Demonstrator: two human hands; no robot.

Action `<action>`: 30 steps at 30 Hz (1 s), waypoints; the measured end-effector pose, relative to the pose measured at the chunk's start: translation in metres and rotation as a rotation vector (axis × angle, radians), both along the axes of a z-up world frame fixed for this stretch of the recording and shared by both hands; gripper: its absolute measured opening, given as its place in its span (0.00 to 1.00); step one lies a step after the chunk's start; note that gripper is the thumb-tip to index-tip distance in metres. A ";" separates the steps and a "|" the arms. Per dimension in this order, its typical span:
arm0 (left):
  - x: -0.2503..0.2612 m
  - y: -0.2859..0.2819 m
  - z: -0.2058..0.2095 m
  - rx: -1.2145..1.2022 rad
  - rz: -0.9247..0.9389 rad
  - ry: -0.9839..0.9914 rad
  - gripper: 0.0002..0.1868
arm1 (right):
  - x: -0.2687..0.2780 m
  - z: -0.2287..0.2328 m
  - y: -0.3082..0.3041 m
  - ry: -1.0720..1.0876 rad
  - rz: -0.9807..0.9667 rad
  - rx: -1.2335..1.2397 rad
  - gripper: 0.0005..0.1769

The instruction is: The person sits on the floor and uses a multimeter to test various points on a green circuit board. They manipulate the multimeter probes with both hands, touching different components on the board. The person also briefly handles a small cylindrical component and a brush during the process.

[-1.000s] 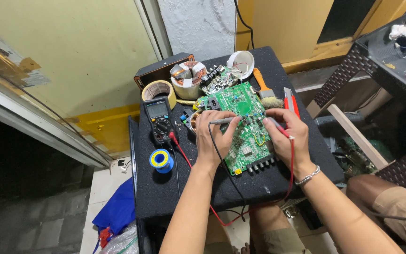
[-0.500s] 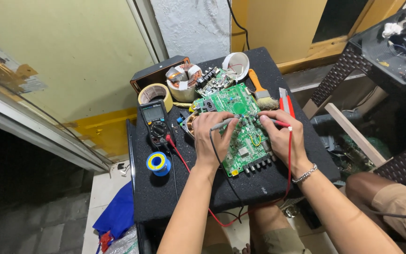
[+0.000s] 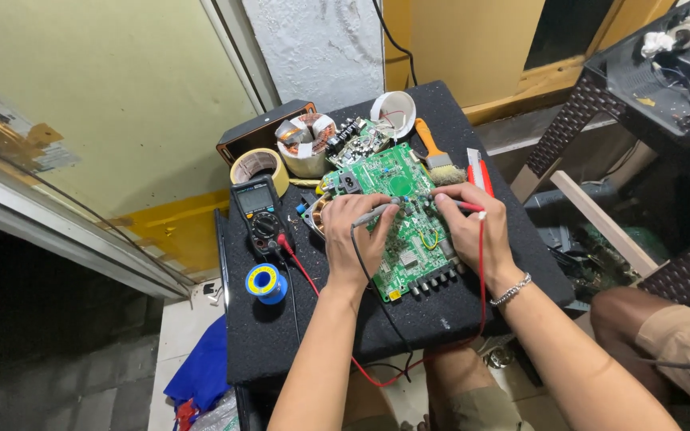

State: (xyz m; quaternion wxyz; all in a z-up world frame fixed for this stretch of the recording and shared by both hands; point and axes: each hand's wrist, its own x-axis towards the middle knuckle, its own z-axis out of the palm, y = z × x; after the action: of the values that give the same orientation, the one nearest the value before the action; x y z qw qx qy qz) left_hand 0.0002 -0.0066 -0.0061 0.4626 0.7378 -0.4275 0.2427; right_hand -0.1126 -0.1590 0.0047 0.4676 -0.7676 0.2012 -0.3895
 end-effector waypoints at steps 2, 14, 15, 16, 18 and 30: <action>0.000 0.000 0.000 0.002 0.002 -0.002 0.10 | 0.000 0.001 -0.002 0.017 -0.014 0.045 0.07; 0.001 -0.001 -0.002 -0.009 -0.009 0.021 0.11 | -0.002 -0.004 -0.006 -0.004 -0.075 0.028 0.07; 0.001 -0.001 -0.002 -0.010 -0.010 0.022 0.11 | -0.003 -0.004 -0.005 0.013 -0.081 0.042 0.07; 0.001 0.000 -0.002 -0.011 -0.009 0.021 0.11 | -0.002 -0.004 -0.005 0.013 -0.081 0.041 0.07; 0.001 -0.001 -0.001 -0.014 -0.009 0.013 0.10 | 0.001 -0.005 -0.004 -0.067 -0.034 -0.059 0.07; 0.000 0.001 0.001 -0.006 -0.005 0.008 0.10 | 0.003 -0.008 -0.006 -0.100 -0.012 -0.115 0.07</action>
State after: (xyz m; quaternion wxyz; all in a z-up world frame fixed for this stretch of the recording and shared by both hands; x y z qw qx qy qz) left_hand 0.0002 -0.0060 -0.0047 0.4671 0.7363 -0.4267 0.2398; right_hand -0.1094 -0.1649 -0.0028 0.4300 -0.7713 0.1595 -0.4412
